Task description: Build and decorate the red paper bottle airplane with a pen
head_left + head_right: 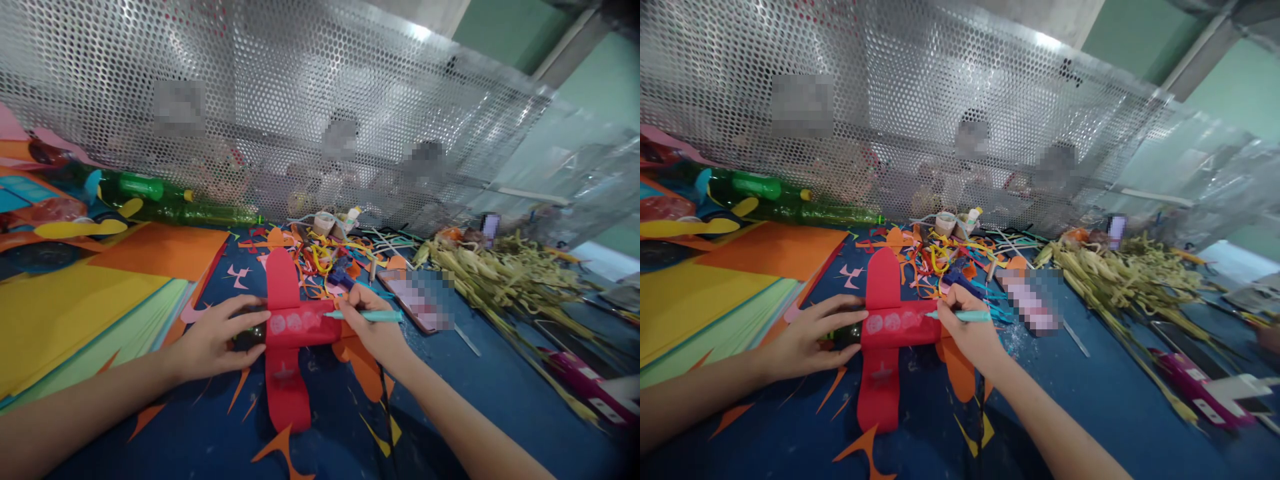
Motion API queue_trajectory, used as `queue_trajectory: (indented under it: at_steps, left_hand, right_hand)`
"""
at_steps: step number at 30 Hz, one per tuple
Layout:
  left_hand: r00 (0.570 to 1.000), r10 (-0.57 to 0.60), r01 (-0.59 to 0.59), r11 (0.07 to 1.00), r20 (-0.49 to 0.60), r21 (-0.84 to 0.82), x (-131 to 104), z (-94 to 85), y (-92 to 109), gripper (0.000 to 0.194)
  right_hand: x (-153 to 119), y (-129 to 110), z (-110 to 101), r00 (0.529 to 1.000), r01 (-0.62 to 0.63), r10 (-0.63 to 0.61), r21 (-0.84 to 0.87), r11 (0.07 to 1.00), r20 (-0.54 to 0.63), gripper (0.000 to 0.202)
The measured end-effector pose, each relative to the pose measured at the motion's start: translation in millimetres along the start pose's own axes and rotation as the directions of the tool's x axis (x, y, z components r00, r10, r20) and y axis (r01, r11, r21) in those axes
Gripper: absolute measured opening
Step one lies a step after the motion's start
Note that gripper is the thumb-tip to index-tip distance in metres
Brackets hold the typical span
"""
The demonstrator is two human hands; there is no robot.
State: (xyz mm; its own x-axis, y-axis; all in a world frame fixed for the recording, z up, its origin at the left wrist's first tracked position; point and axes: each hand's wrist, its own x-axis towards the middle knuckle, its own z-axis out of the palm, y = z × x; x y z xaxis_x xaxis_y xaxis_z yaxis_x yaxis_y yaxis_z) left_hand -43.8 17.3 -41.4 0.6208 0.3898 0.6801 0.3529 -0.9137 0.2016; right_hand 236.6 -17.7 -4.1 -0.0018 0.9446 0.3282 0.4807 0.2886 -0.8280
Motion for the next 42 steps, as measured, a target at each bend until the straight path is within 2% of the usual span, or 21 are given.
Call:
queue_trajectory:
  at_steps: [3, 8, 13, 18, 24, 31, 35, 42]
  left_hand:
    - [1.0, -0.008, 0.008, 1.0, -0.005, 0.004, 0.1, 0.7, 0.0, 0.037]
    - [1.0, -0.011, 0.011, 1.0, 0.0, 0.0, -1.7, 1.7, -1.3, 0.038]
    - [1.0, -0.019, 0.019, 1.0, 0.013, -0.003, -2.0, 1.8, -2.0, 0.039]
    - [1.0, -0.015, 0.015, 1.0, -0.005, 0.002, -0.8, 0.4, 0.1, 0.038]
    - [1.0, -0.013, 0.013, 1.0, -0.007, -0.001, -0.4, 0.0, 0.4, 0.038]
    - [1.0, -0.005, 0.005, 1.0, -0.009, -0.002, -0.5, -0.5, 0.3, 0.037]
    - [1.0, -0.008, 0.008, 1.0, 0.002, 0.003, 0.4, -0.3, 0.3, 0.037]
    - [1.0, -0.012, 0.012, 1.0, 0.005, -0.006, -0.1, 0.2, 0.0, 0.039]
  right_hand:
    - [0.3, -2.9, 0.0, 0.999, -0.005, 0.004, -0.032, 0.999, -0.039, 0.033]
    - [0.3, -2.5, -0.2, 0.999, 0.004, -0.004, 0.016, 1.0, 0.036, 0.03]
    - [0.0, 0.7, -0.3, 0.998, 0.027, -0.031, -0.07, 0.997, -0.046, 0.032]
    - [0.8, -2.8, -1.9, 0.998, 0.03, -0.034, -0.087, 0.996, -0.052, 0.031]
    - [0.1, -5.1, -3.2, 1.0, -0.023, 0.022, -0.016, 1.0, -0.022, 0.031]
    - [-1.1, -1.3, -1.4, 0.998, -0.03, 0.027, 0.048, 0.998, 0.05, 0.03]
    - [-1.5, -0.2, -0.7, 0.996, -0.025, 0.022, 0.035, 0.999, 0.082, 0.027]
    - [-2.1, -2.7, 0.1, 0.998, -0.011, 0.011, 0.005, 1.0, 0.061, 0.028]
